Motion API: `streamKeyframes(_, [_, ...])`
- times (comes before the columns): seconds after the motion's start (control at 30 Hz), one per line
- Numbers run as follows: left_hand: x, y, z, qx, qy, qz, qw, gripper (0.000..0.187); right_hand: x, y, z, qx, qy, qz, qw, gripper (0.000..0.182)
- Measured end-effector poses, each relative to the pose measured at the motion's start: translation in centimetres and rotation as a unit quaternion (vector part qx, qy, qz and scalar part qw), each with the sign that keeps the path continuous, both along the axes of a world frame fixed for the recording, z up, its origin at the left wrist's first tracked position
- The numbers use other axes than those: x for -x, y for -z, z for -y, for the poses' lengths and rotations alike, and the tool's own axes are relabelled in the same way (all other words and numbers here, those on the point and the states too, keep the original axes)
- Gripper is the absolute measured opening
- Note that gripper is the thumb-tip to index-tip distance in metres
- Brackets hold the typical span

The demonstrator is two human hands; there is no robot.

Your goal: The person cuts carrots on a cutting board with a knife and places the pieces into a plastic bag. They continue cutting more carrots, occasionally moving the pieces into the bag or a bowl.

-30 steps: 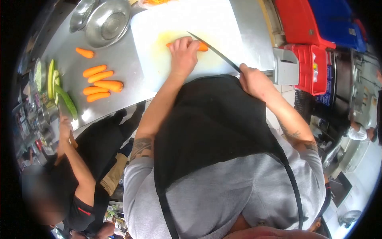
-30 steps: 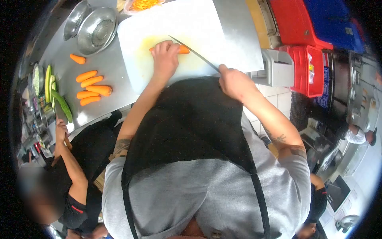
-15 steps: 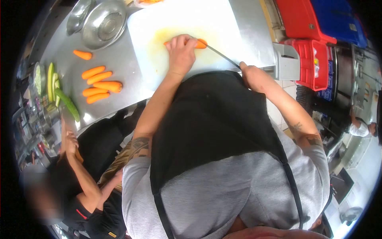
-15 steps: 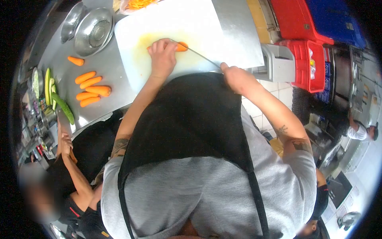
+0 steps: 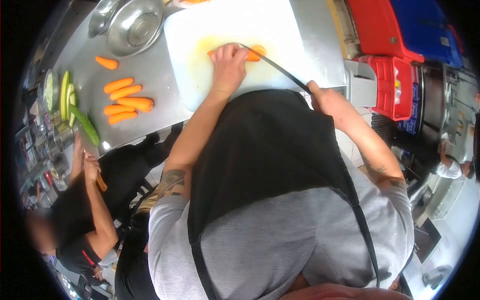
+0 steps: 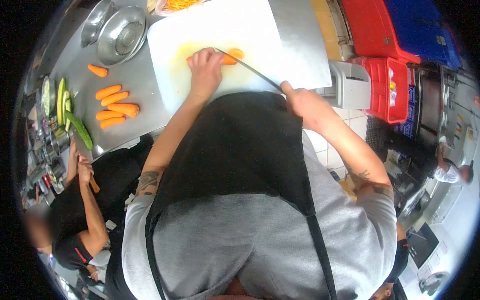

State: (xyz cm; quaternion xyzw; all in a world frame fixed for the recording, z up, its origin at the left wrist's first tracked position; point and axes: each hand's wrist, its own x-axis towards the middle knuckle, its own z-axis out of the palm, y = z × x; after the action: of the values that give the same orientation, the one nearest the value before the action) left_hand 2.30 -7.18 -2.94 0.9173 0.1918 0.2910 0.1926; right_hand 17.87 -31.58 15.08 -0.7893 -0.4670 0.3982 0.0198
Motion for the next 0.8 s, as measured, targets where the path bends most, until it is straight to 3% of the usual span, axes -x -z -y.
streamKeyframes(0.3, [0.1,0.5,-0.1,0.001,0.002,0.004,1.0,0.01,-0.3,0.8,-0.9,0.082,-0.026,0.005,0.996,0.033])
streamKeyframes(0.4, [0.1,0.2,0.0,0.019,0.004,0.002,1.0,0.018,-0.5,5.1,-0.7,0.088,-0.038,0.012,0.995,0.029])
streamKeyframes(0.53, [0.4,-0.7,0.0,-0.048,0.027,-0.052,0.997,0.028,-0.5,5.6,-1.1,0.104,-0.021,-0.002,0.994,0.025])
streamKeyframes(0.6, [0.5,-1.4,0.2,-0.041,0.04,-0.069,0.996,0.032,-0.4,6.4,-0.5,0.086,-0.034,0.012,0.996,0.024])
streamKeyframes(0.8, [0.0,0.1,-0.1,0.015,0.007,-0.011,1.0,0.02,-0.6,5.6,0.5,0.011,-0.009,-0.019,1.0,0.026])
